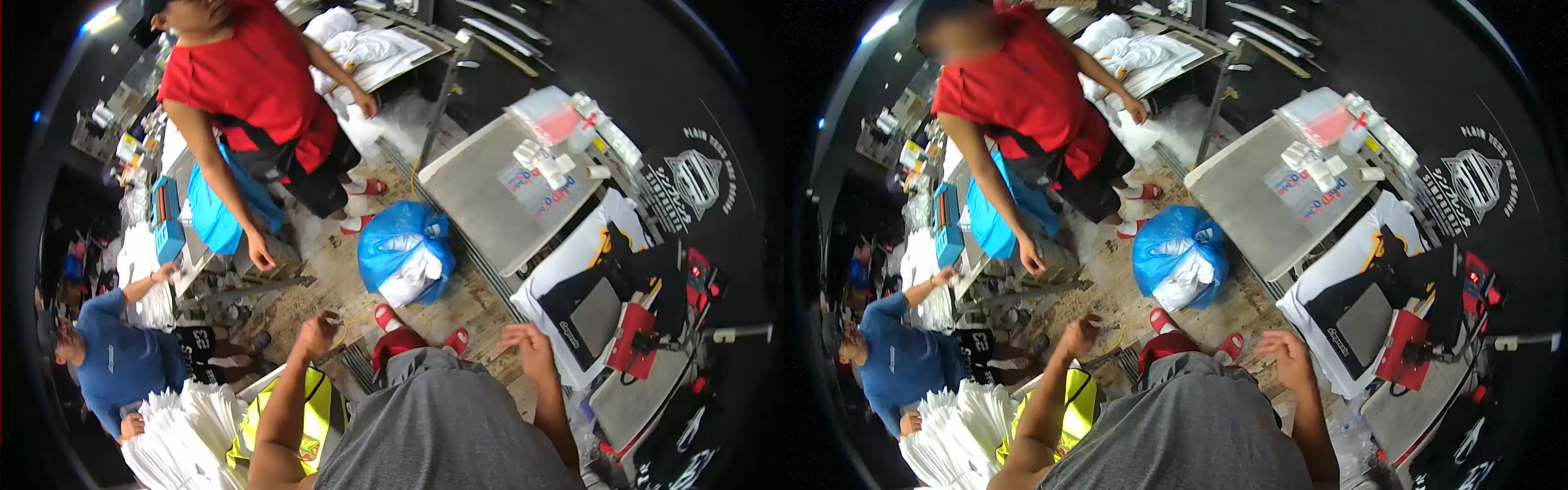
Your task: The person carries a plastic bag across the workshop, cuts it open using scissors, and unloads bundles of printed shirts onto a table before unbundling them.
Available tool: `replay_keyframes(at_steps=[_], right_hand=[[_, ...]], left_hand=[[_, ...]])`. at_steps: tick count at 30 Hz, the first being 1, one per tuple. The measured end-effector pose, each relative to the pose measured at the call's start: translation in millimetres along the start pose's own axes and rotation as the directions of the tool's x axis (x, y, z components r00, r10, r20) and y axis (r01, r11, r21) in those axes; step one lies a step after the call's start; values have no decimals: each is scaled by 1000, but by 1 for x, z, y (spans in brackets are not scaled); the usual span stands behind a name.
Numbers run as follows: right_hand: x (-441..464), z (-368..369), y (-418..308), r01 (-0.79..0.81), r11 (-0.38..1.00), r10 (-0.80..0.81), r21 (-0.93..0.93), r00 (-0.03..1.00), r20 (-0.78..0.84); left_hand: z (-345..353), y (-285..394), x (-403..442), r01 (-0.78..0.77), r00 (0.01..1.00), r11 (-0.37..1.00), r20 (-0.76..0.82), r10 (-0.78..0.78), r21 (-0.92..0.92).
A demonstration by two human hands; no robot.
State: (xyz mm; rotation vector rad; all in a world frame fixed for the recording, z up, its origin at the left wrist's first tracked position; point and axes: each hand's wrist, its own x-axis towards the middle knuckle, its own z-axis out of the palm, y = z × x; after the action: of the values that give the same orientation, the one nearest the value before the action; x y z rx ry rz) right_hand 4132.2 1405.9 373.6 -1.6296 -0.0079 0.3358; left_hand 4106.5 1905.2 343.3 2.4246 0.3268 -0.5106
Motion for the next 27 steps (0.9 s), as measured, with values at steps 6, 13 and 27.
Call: replay_keyframes(at_steps=[6, 13, 27], right_hand=[[-51, -67, -78, 91, 953, -204, -290, 899, -388], [-138, -104, -134, 114, 943, -286, -312, 759, -586], [-79, -267, -201, -141, 581, -784, -801, 168, -598]], left_hand=[[110, -32, 12, -92, 993, 986, 87, 80, 139], [159, -125, 26, -469, 811, 730, 570, 132, 497], [134, -11, 91, 285, 926, 937, 310, -216, -200]])
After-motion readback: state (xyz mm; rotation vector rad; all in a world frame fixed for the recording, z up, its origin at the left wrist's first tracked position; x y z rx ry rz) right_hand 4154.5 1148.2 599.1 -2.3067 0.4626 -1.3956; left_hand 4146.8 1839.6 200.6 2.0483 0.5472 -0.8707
